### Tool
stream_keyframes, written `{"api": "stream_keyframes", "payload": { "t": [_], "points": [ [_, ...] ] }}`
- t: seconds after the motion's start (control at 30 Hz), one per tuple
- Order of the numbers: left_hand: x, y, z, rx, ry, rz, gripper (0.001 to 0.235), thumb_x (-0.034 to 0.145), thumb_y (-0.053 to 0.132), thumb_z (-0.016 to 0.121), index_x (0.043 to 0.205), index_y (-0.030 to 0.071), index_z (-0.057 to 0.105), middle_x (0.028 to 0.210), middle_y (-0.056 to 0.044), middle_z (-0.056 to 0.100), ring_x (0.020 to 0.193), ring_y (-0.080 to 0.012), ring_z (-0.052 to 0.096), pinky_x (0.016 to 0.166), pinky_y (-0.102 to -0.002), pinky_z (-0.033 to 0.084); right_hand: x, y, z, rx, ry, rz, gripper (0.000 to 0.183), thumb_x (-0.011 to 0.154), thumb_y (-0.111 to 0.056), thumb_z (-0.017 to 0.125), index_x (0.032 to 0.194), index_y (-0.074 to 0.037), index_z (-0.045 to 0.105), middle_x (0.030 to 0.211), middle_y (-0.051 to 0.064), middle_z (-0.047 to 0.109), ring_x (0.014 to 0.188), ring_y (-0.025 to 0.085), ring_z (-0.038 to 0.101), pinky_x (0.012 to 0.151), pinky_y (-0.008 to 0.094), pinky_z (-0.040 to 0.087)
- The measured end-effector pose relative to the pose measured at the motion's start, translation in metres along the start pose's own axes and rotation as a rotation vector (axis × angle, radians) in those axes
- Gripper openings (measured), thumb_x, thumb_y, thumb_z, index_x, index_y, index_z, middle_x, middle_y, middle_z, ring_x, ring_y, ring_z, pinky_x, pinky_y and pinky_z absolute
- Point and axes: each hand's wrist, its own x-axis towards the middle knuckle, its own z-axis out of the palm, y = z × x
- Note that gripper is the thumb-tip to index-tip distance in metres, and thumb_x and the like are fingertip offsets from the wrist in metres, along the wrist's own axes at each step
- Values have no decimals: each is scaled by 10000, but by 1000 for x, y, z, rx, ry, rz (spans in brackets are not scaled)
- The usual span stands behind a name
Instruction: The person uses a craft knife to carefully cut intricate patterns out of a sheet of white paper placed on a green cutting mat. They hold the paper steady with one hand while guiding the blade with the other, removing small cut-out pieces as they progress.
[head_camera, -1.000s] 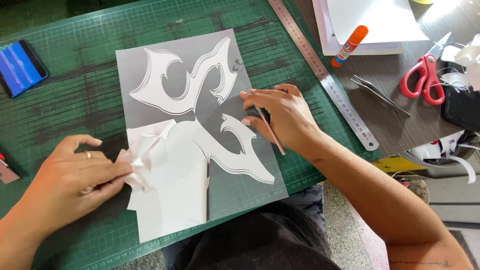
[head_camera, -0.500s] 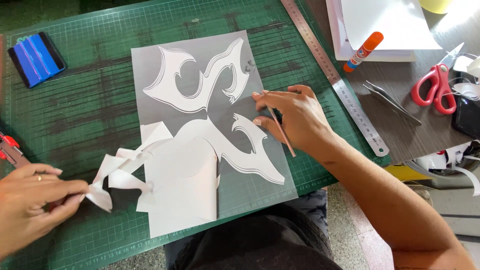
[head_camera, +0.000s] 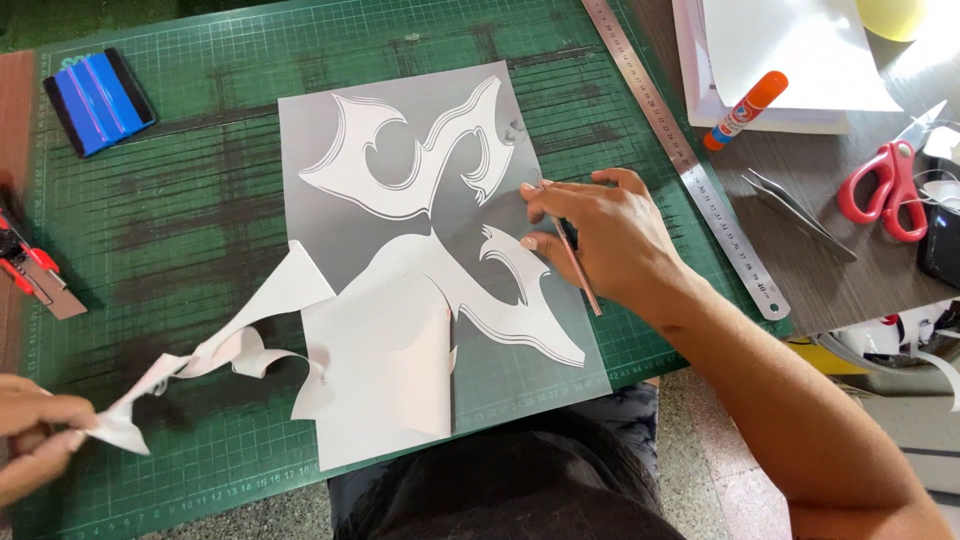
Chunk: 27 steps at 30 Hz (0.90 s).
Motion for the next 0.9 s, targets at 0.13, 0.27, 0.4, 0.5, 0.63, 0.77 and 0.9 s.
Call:
{"api": "stream_keyframes", "payload": {
  "t": [0.13, 0.27, 0.4, 0.5, 0.63, 0.77, 0.9],
  "points": [
    [34, 28, -16, 21, 43, -51, 164, 772, 237, 671, 877, 268, 794, 396, 63, 311, 397, -118, 319, 522, -310, 293, -4, 0, 4, -25, 48, -39, 264, 978, -299, 719, 1156, -107, 688, 1141, 17, 778, 1168, 262, 715, 1019, 506, 386],
    [93, 135, -37, 287, 95, -126, 171, 878, 234, 700, 1029, 247, 781, 474, -10, 474, 436, -222, 453, 595, -374, 420, -9, -7, 7, -157, 125, -83, 304, 996, -255, 698, 1230, -63, 709, 1044, 63, 795, 1106, 245, 738, 1004, 489, 428],
    [132, 225, -35, 734, 292, 54, 278, 1005, 290, 713, 1279, 292, 757, 852, 118, 709, 840, -148, 706, 948, -363, 532, 13, -22, -1, -212, 112, -86, 171, 910, -275, 804, 955, -156, 690, 876, 9, 786, 778, 227, 744, 945, 470, 411],
    [173, 262, -22, 708, 300, 285, 338, 897, 325, 724, 1235, 317, 729, 1134, 134, 744, 1039, -153, 743, 908, -362, 538, 39, -26, 8, -161, 242, -192, 91, 934, -133, 768, 865, -146, 711, 1139, 70, 804, 1058, 248, 763, 989, 492, 388],
    [212, 271, -1, 593, 164, 496, 391, 897, 199, 646, 1287, 178, 661, 1367, 30, 681, 1213, -201, 666, 919, -385, 507, 73, -18, 45, 67, 166, -360, 358, 1009, 31, 638, 1346, -80, 591, 1213, 91, 731, 1060, 253, 691, 962, 532, 478],
    [223, 250, 16, 609, 142, 485, 430, 883, 197, 607, 1307, 220, 674, 1409, 35, 683, 1273, -176, 643, 1071, -428, 429, 82, -27, 59, 155, 11, -373, 374, 1092, -256, 541, 1392, -35, 577, 1520, 196, 545, 1423, 382, 517, 1061, 521, 443],
    [219, 248, 16, 633, 251, 497, 281, 888, 83, 641, 1105, 223, 751, 1251, 71, 749, 1167, -141, 697, 1111, -460, 440, 81, -17, 74, 124, -13, -331, 550, 1100, -383, 502, 1495, -6, 441, 1443, 159, 637, 1445, 354, 487, 1117, 497, 408]
  ]
}}
